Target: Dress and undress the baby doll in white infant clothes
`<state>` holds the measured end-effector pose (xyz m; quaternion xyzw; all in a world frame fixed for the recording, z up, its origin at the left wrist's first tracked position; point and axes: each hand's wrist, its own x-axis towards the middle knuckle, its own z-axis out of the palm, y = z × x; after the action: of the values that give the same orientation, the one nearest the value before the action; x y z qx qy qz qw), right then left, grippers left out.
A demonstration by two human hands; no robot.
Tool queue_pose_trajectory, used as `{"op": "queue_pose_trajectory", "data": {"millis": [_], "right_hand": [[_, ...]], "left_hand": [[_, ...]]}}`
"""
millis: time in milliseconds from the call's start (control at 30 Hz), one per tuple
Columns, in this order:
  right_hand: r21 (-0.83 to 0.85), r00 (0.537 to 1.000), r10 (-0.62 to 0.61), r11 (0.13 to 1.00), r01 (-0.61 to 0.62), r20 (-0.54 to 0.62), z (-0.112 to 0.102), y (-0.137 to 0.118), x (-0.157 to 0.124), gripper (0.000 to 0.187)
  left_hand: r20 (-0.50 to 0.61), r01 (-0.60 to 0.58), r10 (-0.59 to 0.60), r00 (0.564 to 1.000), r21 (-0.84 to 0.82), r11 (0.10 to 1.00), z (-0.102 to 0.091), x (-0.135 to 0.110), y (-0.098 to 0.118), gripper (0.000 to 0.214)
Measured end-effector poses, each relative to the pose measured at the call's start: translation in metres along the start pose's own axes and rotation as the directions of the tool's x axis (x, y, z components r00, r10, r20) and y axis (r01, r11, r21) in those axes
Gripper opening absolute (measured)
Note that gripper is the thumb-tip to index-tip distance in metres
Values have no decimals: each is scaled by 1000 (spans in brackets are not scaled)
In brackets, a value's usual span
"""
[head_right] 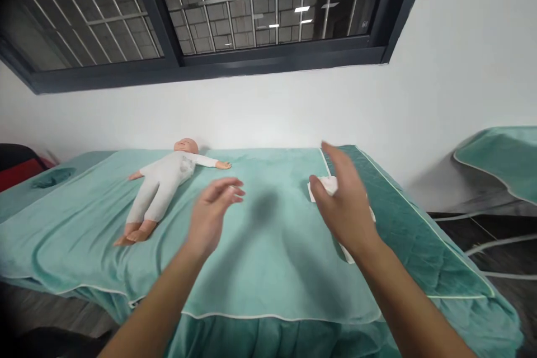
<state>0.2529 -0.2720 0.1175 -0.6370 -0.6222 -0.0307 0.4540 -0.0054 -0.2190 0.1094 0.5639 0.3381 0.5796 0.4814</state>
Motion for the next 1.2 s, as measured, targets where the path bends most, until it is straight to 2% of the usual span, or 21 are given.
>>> {"op": "queue_pose_trajectory", "data": {"millis": [67,100,167,233,300,400,467,500,600,667,733,833,900,1033,1200], "right_hand": [[-243,992,76,969,-50,101,21,34,0,57],[-380,980,150,920,-91,127,31,55,-2,57],[-561,946,287,813,-159,148,47,96,-7,55],[-607,919,353,774,-182,174,55,126,-10,47],[-575,907,371,794,-198,199,55,138,-5,41],[-390,910,337,892,-228,240,55,117,14,34],[-154,910,296,953,-260,292,60,89,29,31],[-8,901,277,957,-291,333,65,74,37,32],[335,833,220,840,-426,508,91,40,54,34],[447,799,132,770,-455,587,117,33,58,39],[485,808,75,766,-422,585,146,35,56,43],[455,885,85,833,-316,458,188,45,45,57],[411,929,68,883,-225,364,206,48,38,65],[395,952,-62,916,-66,301,215,46,33,61],[431,965,-44,899,-74,257,209,40,37,60]], "left_hand": [[13,174,-180,984,202,964,-7,0,-55,32],[-1,211,-220,976,277,937,-11,-1,-80,31],[6,194,-210,978,362,912,-19,-4,-116,31],[1,184,-199,980,373,909,-23,-6,-131,33],[21,151,-177,984,427,892,-23,-7,-133,33],[49,127,-170,984,478,869,-17,1,-130,32],[59,157,-203,977,441,884,-10,12,-130,32],[63,185,-227,972,393,901,-8,18,-131,34],[60,254,-268,962,176,951,-2,35,-134,41],[16,264,-264,964,28,964,-2,41,-136,43],[-40,261,-266,963,-109,959,-4,43,-139,48],[-92,265,-294,951,-243,933,-7,44,-141,55],[-120,267,-300,946,-236,935,-7,44,-141,55],[-127,250,-269,955,-150,957,-2,46,-138,49],[-54,260,-265,963,-79,962,3,45,-138,37]]}}
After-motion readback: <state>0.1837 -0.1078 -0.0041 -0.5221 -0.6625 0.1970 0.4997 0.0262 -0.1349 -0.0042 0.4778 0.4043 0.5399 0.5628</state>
